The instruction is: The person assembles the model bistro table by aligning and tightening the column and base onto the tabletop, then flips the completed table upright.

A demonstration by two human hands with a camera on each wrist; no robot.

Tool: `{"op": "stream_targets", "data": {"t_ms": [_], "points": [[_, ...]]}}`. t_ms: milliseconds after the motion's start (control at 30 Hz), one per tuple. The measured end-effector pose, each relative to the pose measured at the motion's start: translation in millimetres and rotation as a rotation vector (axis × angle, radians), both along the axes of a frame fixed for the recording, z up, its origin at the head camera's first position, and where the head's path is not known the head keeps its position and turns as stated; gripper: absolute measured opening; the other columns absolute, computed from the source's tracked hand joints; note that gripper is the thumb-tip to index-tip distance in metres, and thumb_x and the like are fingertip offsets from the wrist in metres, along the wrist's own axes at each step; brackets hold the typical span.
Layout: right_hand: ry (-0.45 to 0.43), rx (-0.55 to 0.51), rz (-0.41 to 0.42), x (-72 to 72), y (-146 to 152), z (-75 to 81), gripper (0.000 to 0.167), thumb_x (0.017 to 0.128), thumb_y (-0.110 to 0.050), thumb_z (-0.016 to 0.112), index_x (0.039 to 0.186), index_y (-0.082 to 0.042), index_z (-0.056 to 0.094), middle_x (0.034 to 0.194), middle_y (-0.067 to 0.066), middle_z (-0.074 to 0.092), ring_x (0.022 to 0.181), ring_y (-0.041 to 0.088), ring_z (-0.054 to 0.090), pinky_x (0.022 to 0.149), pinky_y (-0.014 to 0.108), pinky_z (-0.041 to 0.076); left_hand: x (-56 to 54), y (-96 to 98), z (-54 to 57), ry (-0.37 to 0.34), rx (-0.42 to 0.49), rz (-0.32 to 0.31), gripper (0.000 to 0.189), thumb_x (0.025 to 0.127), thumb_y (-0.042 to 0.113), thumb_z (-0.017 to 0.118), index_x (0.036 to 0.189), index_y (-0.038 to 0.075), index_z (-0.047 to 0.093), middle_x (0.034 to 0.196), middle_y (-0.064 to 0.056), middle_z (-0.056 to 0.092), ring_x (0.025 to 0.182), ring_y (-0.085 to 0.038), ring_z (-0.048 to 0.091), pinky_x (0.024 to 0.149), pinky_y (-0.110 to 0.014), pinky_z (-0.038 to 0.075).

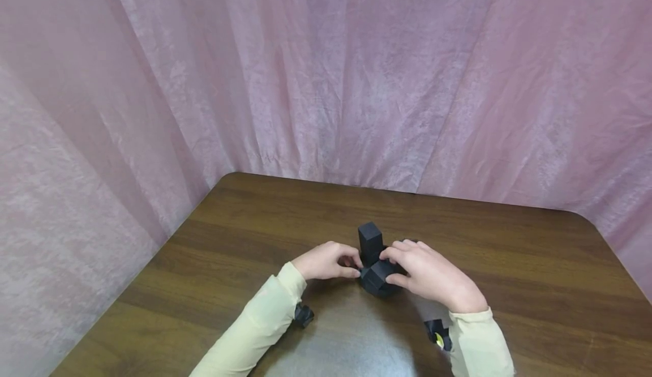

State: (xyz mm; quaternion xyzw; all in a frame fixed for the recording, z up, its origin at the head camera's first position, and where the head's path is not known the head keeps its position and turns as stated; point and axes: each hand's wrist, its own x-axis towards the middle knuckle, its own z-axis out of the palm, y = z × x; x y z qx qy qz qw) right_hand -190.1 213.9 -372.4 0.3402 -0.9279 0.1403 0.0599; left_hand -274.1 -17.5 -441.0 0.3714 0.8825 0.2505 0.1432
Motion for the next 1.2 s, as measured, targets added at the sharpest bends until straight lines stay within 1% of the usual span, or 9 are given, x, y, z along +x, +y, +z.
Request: {"op": "stream_targets", "data": {"t_ms": [133, 233, 467, 533, 600, 733, 867, 1033, 1200], "points": [[-0.015, -0.027, -0.001, -0.4, -1.1, -0.8, 0.028, 0.082, -0.021, 0.076, 0.107, -0.013, 0.066, 0.099, -0.007, 0.061, 0.09, 0.012, 0.059, 0.076, 0.029, 0.049, -0.2, 0.5, -0.1, -0.002, 0.004, -0.002, 0.008, 0.088, 0.026, 0.072, 0.095, 0.021, 0.071, 0.089, 0.008, 0.071, 0.078, 0.002, 0.06, 0.069, -0.014, 0.046], [-0.04, -0.033, -0.012, -1.1, -2.7, -2.0, 0.026, 0.082, -0.023, 0.076, 0.104, -0.014, 0.064, 0.098, -0.006, 0.061, 0.091, 0.013, 0.06, 0.076, 0.029, 0.05, -0.2, 0.8, -0.4, 0.0, 0.006, -0.006, 0.008, 0.088, 0.025, 0.072, 0.094, 0.021, 0.071, 0.089, 0.008, 0.071, 0.078, 0.002, 0.06, 0.069, -0.013, 0.046], [-0.061, -0.054, -0.023, -3.2, -5.9, -4.7, 0.022, 0.083, -0.026, 0.075, 0.099, -0.018, 0.062, 0.087, -0.013, 0.057, 0.079, 0.007, 0.055, 0.068, 0.024, 0.045, 1.0, 1.5, 0.2, 0.017, 0.005, -0.011, 0.008, 0.088, 0.025, 0.072, 0.094, 0.02, 0.071, 0.091, 0.008, 0.071, 0.079, 0.001, 0.06, 0.07, -0.013, 0.046], [-0.056, -0.058, -0.011, -3.5, -7.1, -5.6, 0.023, 0.084, -0.027, 0.074, 0.102, -0.018, 0.062, 0.084, -0.013, 0.055, 0.075, 0.004, 0.053, 0.065, 0.022, 0.043, 1.6, 1.8, 0.5, 0.018, 0.001, -0.01, 0.009, 0.088, 0.025, 0.072, 0.094, 0.02, 0.071, 0.091, 0.008, 0.071, 0.079, 0.001, 0.06, 0.07, -0.013, 0.046], [-0.065, -0.054, -0.006, -3.2, -8.2, -6.1, 0.028, 0.086, -0.03, 0.072, 0.11, -0.018, 0.063, 0.084, -0.012, 0.053, 0.07, 0.001, 0.05, 0.063, 0.02, 0.041, 2.1, 2.2, 1.1, 0.011, -0.002, -0.006, 0.009, 0.088, 0.025, 0.072, 0.095, 0.02, 0.071, 0.091, 0.008, 0.071, 0.079, 0.001, 0.061, 0.07, -0.013, 0.046], [-0.095, -0.028, -0.007, -1.8, -9.0, -5.9, 0.039, 0.089, -0.036, 0.067, 0.124, -0.021, 0.062, 0.091, -0.01, 0.055, 0.061, -0.005, 0.043, 0.059, 0.018, 0.039, 2.6, 3.1, 2.2, 0.009, -0.008, 0.0, 0.009, 0.088, 0.025, 0.073, 0.095, 0.02, 0.07, 0.092, 0.008, 0.071, 0.08, 0.0, 0.061, 0.07, -0.013, 0.046], [-0.161, -0.032, -0.012, -1.0, -7.2, -5.3, 0.042, 0.089, -0.039, 0.066, 0.127, -0.022, 0.063, 0.098, -0.009, 0.055, 0.061, -0.007, 0.042, 0.059, 0.017, 0.039, 2.6, 3.5, 2.6, 0.007, -0.01, 0.006, 0.009, 0.088, 0.025, 0.073, 0.095, 0.021, 0.07, 0.092, 0.008, 0.072, 0.08, 0.0, 0.062, 0.071, -0.014, 0.047], [-0.208, -0.05, 0.016, -2.5, -4.3, -5.3, 0.049, 0.085, -0.028, 0.073, 0.131, -0.016, 0.06, 0.1, -0.006, 0.053, 0.07, -0.007, 0.046, 0.061, 0.018, 0.041, 2.4, 3.3, 1.4, 0.01, -0.02, 0.017, 0.01, 0.087, 0.027, 0.073, 0.095, 0.021, 0.07, 0.091, 0.008, 0.071, 0.08, 0.001, 0.061, 0.07, -0.014, 0.046], [-0.181, -0.042, 0.04, -5.7, -4.8, -6.9, 0.047, 0.085, -0.02, 0.072, 0.13, -0.014, 0.06, 0.103, -0.004, 0.056, 0.07, -0.005, 0.047, 0.063, 0.019, 0.043, 2.3, 2.9, 0.7, 0.023, -0.022, 0.018, 0.011, 0.087, 0.028, 0.073, 0.095, 0.022, 0.069, 0.092, 0.009, 0.071, 0.081, 0.001, 0.061, 0.071, -0.014, 0.047]]}}
